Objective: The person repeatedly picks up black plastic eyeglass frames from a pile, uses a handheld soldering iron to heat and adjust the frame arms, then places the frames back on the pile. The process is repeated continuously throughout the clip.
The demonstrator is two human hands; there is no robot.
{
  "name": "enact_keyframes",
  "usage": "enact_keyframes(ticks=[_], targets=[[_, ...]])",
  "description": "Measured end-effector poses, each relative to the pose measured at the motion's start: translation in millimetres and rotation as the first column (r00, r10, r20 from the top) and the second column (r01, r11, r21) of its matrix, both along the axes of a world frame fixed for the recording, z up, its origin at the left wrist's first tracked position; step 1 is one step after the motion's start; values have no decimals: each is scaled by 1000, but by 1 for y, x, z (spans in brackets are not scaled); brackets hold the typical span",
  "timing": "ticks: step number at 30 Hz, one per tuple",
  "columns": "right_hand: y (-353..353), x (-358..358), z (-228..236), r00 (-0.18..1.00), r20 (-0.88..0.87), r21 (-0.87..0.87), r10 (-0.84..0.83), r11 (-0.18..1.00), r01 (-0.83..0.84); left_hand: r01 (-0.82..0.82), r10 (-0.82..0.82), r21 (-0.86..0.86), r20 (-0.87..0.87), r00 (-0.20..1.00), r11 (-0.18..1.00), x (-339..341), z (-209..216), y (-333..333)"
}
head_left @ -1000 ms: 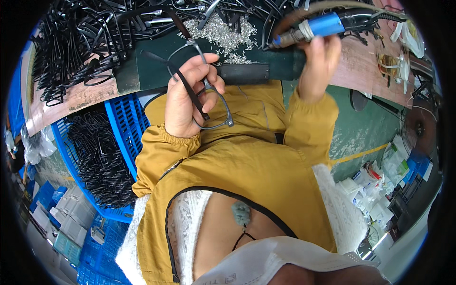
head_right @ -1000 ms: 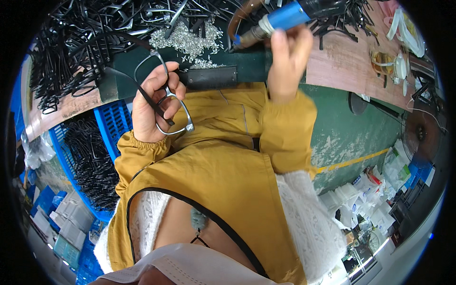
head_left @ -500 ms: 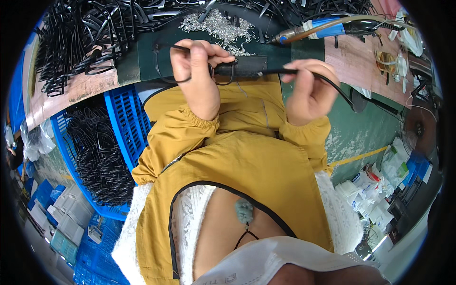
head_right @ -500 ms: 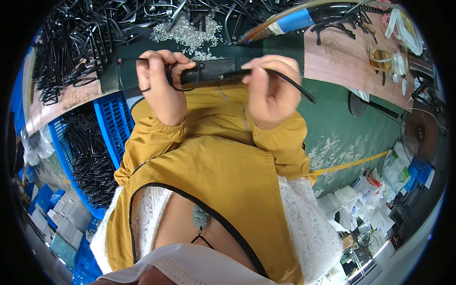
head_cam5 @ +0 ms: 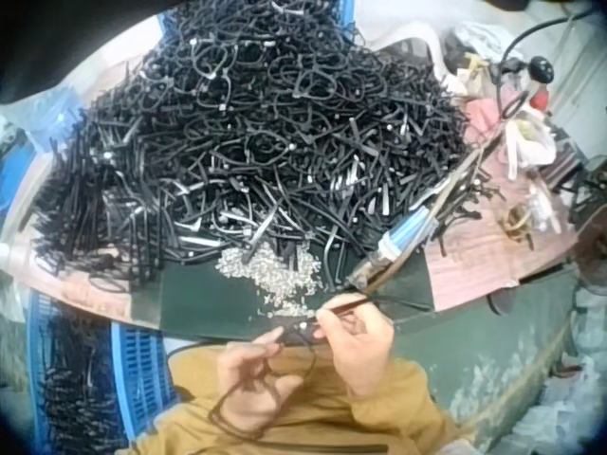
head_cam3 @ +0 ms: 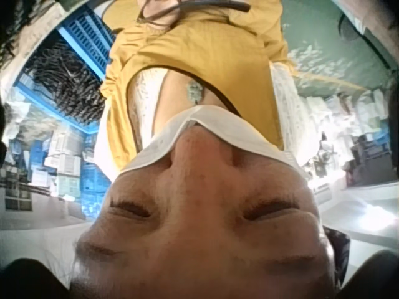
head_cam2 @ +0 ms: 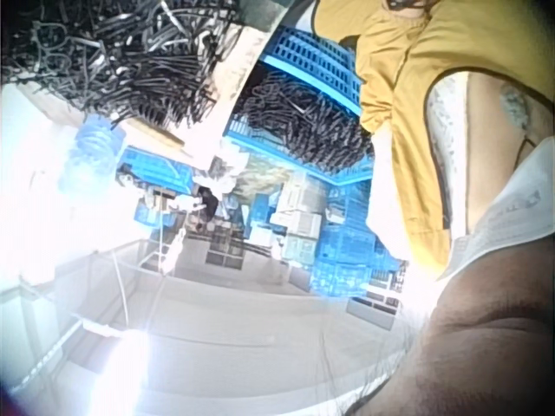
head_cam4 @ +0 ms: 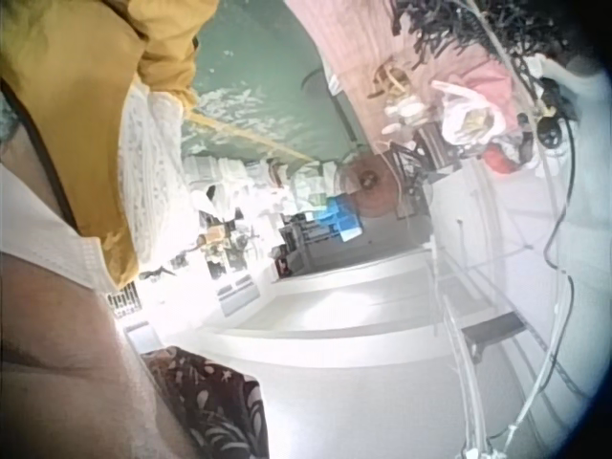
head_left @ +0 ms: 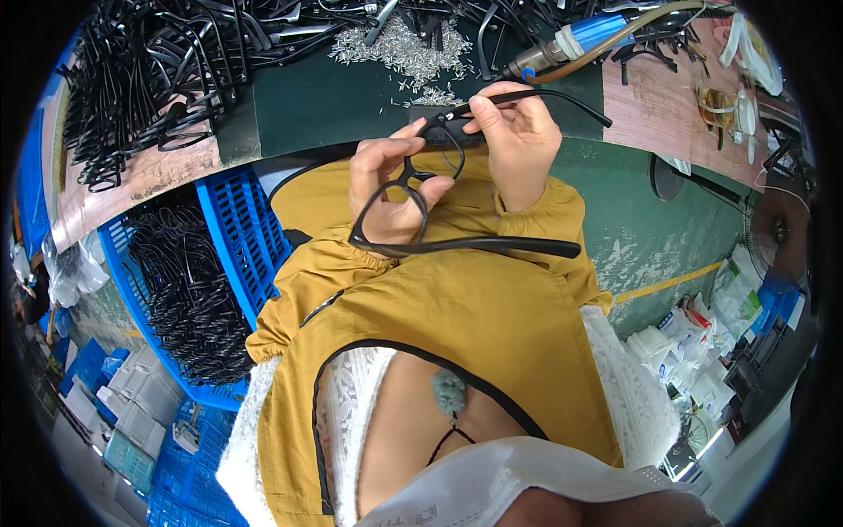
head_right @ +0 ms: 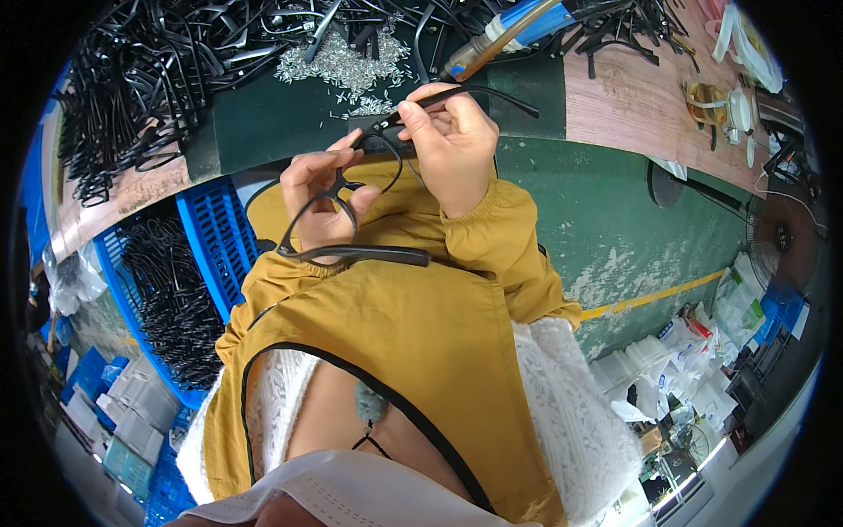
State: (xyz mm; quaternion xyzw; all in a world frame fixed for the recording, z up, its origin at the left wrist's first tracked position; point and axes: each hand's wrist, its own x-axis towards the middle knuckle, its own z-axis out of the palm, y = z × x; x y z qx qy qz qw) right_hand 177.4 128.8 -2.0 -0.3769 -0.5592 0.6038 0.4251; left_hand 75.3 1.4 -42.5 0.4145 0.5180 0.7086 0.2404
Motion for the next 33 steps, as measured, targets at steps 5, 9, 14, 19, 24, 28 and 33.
enact_keyframes(ticks=[5, 9, 14, 19, 24, 28, 33], targets=[[-2, -3, -3, 998, 45, 62, 34, 997, -36, -88, 83, -79, -59, 995, 993, 4, -1, 0], [-6, -3, -4, 995, 97, 155, -37, 988, 22, -56, 52, -144, -28, 998, 988, 3, 4, -2], [2, 10, 1, 983, 167, 239, 78, 964, -117, -8, 18, -80, 129, 991, 997, 1, 20, 2], [27, 45, 2, 871, 459, 668, 175, 578, -468, 11, -28, -239, -69, 997, 971, 4, 45, 5], [43, 72, 0, 677, 706, 588, 209, 360, -724, -22, -182, -395, -470, 864, 919, 9, 65, 6], [71, 57, 9, 996, -32, 638, -83, 766, 84, -30, -194, -420, -479, 856, 907, 12, 68, 9], [123, -1, 12, 881, -454, 207, -136, 945, 252, 17, -227, -410, -471, 852, 912, 11, 67, 6]])
